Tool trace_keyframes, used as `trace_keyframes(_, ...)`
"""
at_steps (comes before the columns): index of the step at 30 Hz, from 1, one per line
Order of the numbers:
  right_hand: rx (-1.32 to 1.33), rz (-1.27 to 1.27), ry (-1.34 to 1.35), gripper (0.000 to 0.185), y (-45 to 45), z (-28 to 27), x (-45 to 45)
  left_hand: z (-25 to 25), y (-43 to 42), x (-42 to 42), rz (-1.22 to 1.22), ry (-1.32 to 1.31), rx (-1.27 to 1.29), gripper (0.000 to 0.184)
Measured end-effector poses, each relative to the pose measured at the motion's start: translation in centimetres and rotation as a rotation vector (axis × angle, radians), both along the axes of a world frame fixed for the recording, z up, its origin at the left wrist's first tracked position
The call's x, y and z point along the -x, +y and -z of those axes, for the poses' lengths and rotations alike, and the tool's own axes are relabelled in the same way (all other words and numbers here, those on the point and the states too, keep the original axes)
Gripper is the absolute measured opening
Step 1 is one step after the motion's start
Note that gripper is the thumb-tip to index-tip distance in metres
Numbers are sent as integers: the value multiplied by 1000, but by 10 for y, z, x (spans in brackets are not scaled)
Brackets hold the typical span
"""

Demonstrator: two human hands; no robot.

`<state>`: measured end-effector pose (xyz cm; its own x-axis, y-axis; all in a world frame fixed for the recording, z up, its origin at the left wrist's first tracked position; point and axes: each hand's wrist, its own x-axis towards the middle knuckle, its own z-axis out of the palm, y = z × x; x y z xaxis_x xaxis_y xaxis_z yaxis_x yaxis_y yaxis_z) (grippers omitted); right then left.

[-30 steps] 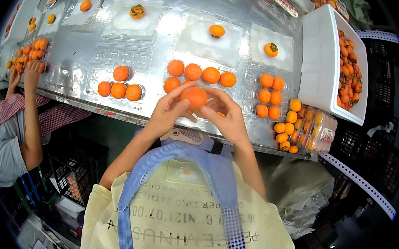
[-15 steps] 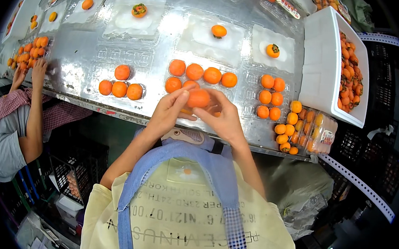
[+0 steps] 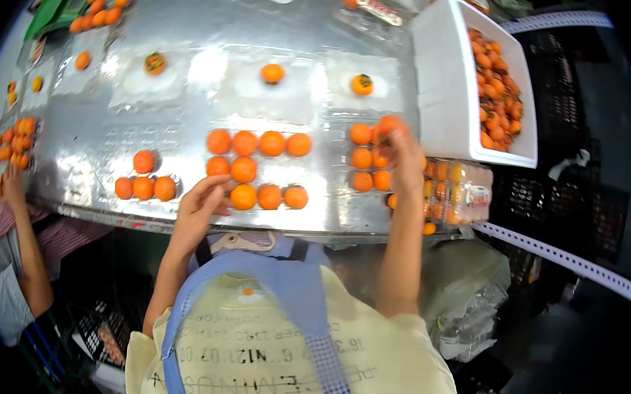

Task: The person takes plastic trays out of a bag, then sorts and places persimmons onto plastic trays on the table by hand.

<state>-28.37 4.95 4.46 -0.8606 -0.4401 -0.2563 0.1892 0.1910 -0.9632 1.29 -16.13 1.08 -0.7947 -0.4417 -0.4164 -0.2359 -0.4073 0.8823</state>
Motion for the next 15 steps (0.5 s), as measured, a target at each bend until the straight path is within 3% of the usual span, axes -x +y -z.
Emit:
trace_keyframes(2, 1, 198, 217, 43, 22, -30, 61, 2, -2, 3, 13, -12, -3, 31)
trace_keyframes(5, -398, 366, 680, 47, 78, -57, 168, 1, -3, -1, 8, -18, 2, 31)
trace_keyframes(6, -495, 368, 1013, 50, 93, -60, 195, -2, -3, 0, -1, -20, 10, 31)
trace_keyframes(8, -660, 391, 1187, 57, 124, -56, 234, -4, -5, 0, -46, -19, 18, 31)
trace_keyframes(9, -1174, 408, 1057, 62, 126, -71, 223, -3, -7, -2, -63, -21, 46, 31)
trace_keyframes(10, -1349, 618, 1227, 68, 129, -63, 223, -2, -9, -4, -98, -32, 65, 31)
trace_keyframes(11, -1258, 620, 1391, 62, 119, -67, 206, 0, -10, -5, -133, -38, 81, 32)
trace_keyframes(13, -600, 225, 1218, 53, 85, -66, 167, 8, -11, -10, -213, -51, 53, 33)
trace_keyframes(15, -473, 142, 1043, 43, 37, -30, 97, 11, -13, -15, -260, -62, 30, 34)
